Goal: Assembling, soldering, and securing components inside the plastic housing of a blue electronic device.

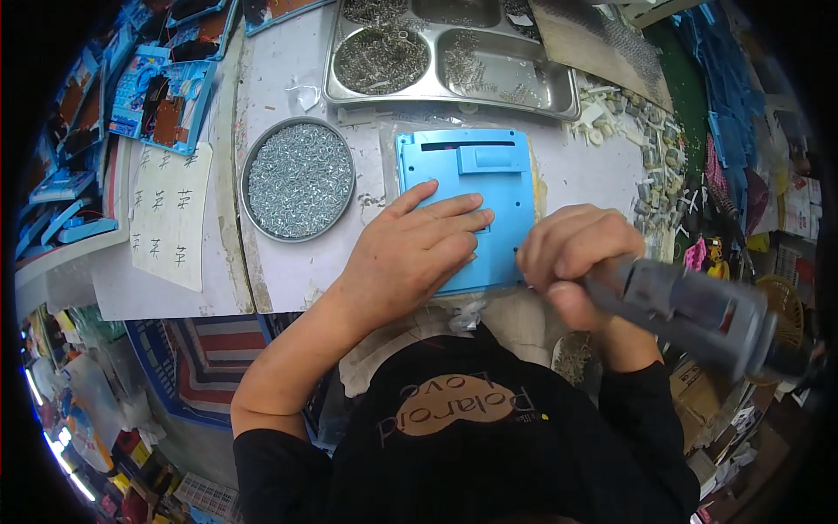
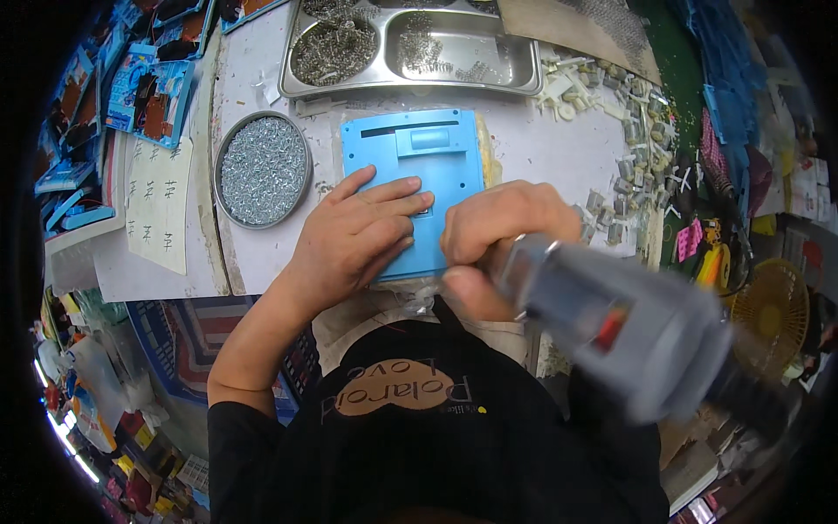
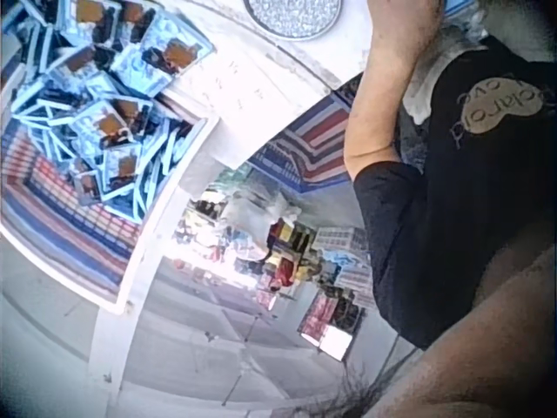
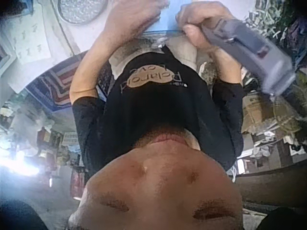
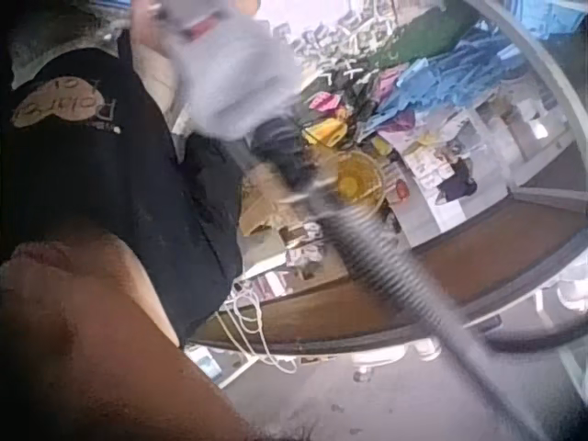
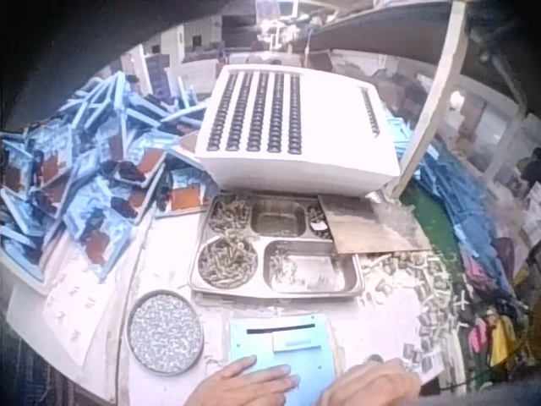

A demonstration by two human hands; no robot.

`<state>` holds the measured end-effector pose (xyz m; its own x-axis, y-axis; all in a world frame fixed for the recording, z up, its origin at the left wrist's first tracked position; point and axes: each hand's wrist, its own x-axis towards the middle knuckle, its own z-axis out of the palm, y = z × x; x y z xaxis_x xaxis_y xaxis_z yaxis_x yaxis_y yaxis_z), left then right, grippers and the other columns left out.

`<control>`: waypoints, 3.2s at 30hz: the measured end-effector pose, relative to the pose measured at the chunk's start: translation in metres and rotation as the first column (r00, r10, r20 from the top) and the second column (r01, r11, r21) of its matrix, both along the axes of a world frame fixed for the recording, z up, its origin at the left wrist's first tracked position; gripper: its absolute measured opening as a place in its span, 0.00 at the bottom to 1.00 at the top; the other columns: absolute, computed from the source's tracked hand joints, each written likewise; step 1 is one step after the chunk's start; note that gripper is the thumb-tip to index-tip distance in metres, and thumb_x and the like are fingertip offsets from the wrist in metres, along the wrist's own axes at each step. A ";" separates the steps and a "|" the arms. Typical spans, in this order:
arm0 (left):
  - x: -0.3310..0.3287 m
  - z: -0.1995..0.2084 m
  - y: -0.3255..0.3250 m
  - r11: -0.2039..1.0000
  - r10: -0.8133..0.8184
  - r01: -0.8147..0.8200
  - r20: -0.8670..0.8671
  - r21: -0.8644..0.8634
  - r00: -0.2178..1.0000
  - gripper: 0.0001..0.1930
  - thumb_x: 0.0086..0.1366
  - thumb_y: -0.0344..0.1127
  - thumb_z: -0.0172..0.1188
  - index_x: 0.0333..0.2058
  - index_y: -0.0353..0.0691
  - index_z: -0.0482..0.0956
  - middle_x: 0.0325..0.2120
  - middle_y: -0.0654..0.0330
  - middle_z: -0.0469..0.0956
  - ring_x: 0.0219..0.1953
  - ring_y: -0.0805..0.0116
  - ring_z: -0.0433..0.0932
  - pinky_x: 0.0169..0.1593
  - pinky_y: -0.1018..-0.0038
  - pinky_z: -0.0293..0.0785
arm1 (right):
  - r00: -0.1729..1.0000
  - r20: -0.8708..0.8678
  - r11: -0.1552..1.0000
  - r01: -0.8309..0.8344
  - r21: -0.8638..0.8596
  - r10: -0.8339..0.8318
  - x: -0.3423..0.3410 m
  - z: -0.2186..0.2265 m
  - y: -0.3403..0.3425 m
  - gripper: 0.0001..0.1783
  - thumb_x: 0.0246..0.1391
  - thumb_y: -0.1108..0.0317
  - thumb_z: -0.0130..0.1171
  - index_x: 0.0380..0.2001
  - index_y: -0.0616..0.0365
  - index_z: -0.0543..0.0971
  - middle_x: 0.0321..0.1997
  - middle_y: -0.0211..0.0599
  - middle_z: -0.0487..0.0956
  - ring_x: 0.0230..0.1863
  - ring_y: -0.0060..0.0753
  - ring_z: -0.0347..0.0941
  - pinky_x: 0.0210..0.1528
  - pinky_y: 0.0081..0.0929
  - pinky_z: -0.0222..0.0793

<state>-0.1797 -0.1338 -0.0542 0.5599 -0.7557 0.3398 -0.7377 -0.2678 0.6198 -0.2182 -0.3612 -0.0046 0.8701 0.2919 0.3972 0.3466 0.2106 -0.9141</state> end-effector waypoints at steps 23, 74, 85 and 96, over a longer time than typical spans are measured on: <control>0.001 0.000 0.000 1.000 0.003 -0.003 -0.097 -0.003 0.995 0.10 0.62 0.30 0.65 0.42 0.42 0.79 0.54 0.63 0.81 0.62 0.63 0.76 0.66 0.53 0.64 | 0.990 0.032 0.976 0.129 0.175 -0.137 0.093 -0.002 -0.010 0.09 0.58 0.70 0.59 0.34 0.58 0.69 0.20 0.31 0.69 0.20 0.23 0.65 0.24 0.25 0.65; -0.001 -0.012 0.059 0.756 0.501 -0.585 -0.315 -0.294 0.806 0.07 0.59 0.26 0.67 0.30 0.39 0.76 0.25 0.59 0.75 0.25 0.61 0.72 0.31 0.67 0.65 | 0.997 0.069 0.967 0.018 0.254 -0.037 0.122 -0.017 0.087 0.12 0.59 0.76 0.57 0.45 0.62 0.69 0.18 0.33 0.71 0.16 0.22 0.65 0.21 0.25 0.66; 0.027 0.006 0.037 0.790 0.438 -0.537 -0.340 -0.295 0.832 0.06 0.57 0.21 0.68 0.32 0.34 0.80 0.35 0.55 0.85 0.32 0.67 0.83 0.34 0.75 0.79 | 0.991 0.093 0.983 -0.112 0.144 0.099 0.108 0.020 0.083 0.16 0.65 0.59 0.52 0.52 0.51 0.68 0.19 0.24 0.63 0.19 0.22 0.60 0.29 0.30 0.66; 0.026 0.002 0.030 0.807 0.367 -0.430 -0.225 -0.406 0.902 0.10 0.51 0.18 0.68 0.27 0.37 0.76 0.31 0.56 0.82 0.30 0.63 0.81 0.32 0.72 0.74 | 0.988 0.052 0.974 -0.152 0.165 0.146 0.094 0.031 0.078 0.17 0.66 0.57 0.54 0.54 0.49 0.68 0.18 0.21 0.66 0.18 0.20 0.62 0.26 0.25 0.65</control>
